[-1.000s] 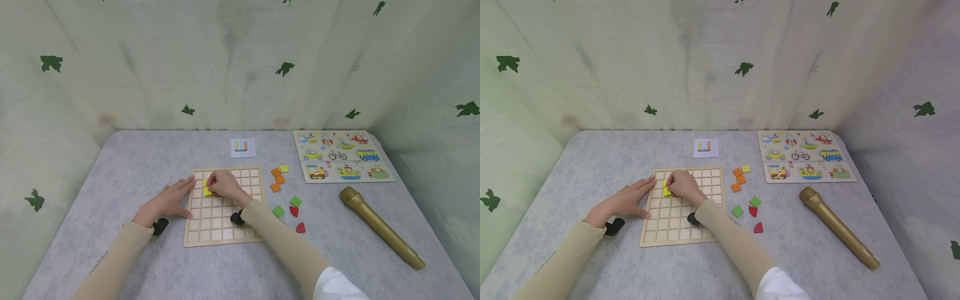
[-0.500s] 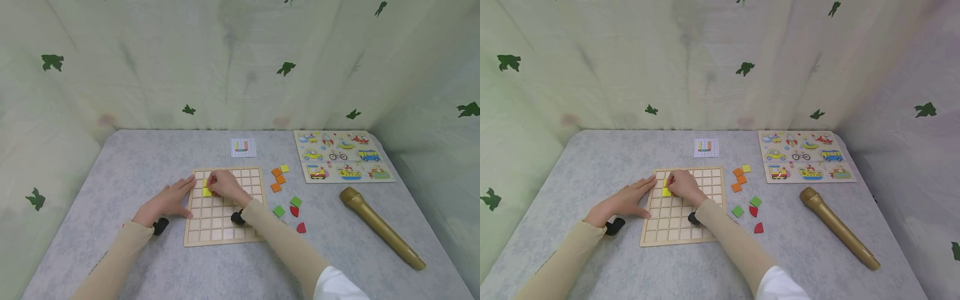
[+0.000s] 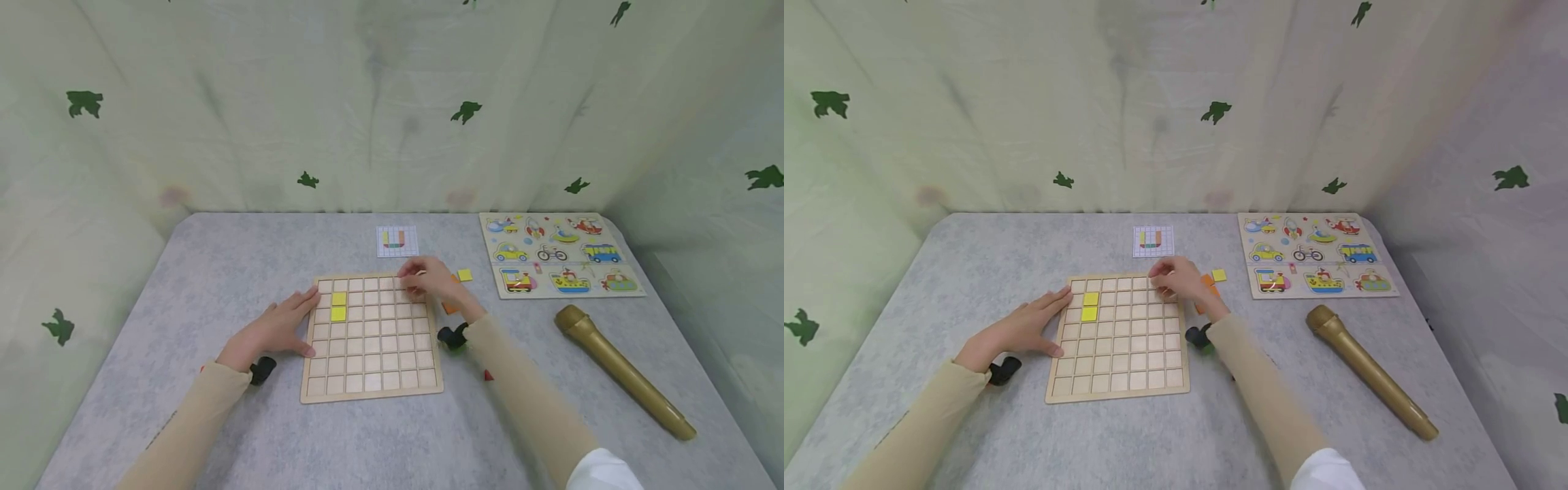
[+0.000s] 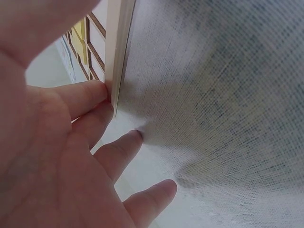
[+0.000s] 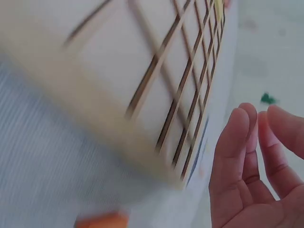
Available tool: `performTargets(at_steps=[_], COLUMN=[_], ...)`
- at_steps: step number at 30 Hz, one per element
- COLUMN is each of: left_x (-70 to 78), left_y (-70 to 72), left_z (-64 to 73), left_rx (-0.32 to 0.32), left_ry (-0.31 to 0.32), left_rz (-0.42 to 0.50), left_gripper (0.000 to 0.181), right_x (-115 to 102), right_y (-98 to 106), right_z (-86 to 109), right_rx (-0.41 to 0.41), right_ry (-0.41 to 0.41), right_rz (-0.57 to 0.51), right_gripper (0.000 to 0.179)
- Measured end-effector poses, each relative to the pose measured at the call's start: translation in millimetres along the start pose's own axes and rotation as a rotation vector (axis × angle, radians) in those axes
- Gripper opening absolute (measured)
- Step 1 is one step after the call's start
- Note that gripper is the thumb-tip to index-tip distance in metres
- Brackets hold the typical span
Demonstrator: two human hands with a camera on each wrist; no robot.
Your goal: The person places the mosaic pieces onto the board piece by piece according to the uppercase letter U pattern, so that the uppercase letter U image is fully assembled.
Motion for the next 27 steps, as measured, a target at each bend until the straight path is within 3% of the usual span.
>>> performTargets(at_steps=[8,14,19,27], left_x=[-0.4,-0.1,1.9,1.6], left_y=[-0.4,-0.5,0.4,0.4], left_z=[0.1,-0.6,0.9,1.4], left_rx=[-0.005,-0.005,0.000,0.000], left_ry=[-0.009,-0.008,-0.007,-0.007], left_rz=[-0.002,-0.007,0.000,-0.003], left_gripper=[0.105,0.105,0.104,0.104], right_x=[55.7,78.5,86.0,93.0], right_y=[67.1,99.1,105.3,94.8], right_z=[18.9,31.3,33.6,29.4], right_rx=[0.106,0.187,0.194,0.136], right_ry=[-0.110,-0.203,-0.241,-0.266], right_rz=[-0.016,0.022,0.105,0.203], right_gripper=[0.024,0.026,0.024,0.022])
Point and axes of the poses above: each hand's wrist, its own z-axis away from the middle knuckle, its own y-axis out of the back of the hand, x = y × z, the point moved 9 cm from there along -z, towards the middle knuckle, and after that the axes turned 12 degrees about z, right-handed, at the moved point
